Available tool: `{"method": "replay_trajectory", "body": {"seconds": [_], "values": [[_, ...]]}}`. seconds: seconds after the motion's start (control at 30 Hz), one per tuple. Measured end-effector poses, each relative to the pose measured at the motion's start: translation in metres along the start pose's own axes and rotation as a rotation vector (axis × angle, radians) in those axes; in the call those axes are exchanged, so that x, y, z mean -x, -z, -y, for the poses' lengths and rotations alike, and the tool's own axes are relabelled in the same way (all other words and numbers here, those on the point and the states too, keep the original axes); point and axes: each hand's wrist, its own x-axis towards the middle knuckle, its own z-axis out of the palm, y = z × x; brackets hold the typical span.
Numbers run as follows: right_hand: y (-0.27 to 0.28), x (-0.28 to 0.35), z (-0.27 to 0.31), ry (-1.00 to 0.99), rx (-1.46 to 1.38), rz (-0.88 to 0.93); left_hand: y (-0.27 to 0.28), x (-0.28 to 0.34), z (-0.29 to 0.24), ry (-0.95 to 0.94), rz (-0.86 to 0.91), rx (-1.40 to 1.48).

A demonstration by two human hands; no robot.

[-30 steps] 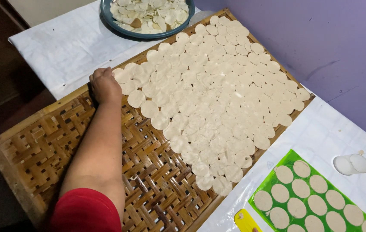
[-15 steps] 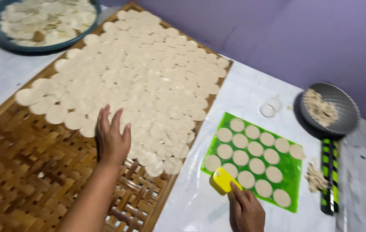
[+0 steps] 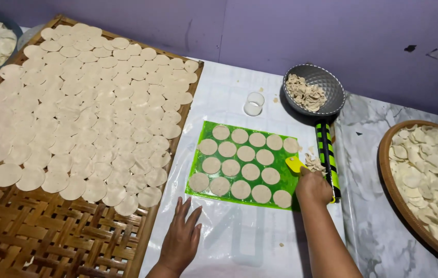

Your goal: Arranging small circles of dough onto a woven tray for processing.

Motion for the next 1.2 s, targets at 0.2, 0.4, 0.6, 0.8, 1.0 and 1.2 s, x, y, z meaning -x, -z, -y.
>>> {"method": "replay_trajectory", "body": {"seconds": [0.2, 0.4, 0.6, 0.8, 1.0, 1.2], "values": [[0.000, -0.038, 0.000, -0.016, 0.096, 0.081, -0.005, 0.001, -0.001, 0.047, 0.028, -0.037], [-0.021, -0.035, 0.004, -0.005, -0.038, 0.014, -0.003, 0.000, -0.006, 0.108, 0.038, -0.021], [-0.020, -0.025, 0.019, -0.086, -0.325, -0.151, -0.001, -0.002, -0.001, 0.237, -0.034, 0.240], [0.023, 0.015, 0.037, 0.140, -0.583, -0.372, -0.018, -0.012, 0.024, 0.413, -0.166, 0.692], [0.088, 0.115, 0.082, 0.690, -0.764, -0.242, -0.018, -0.033, 0.021, 0.863, -0.070, 1.398], [0.103, 0.177, 0.111, 1.009, -0.648, -0.038, -0.023, -0.007, 0.045, 0.883, -0.023, 1.280]]}}
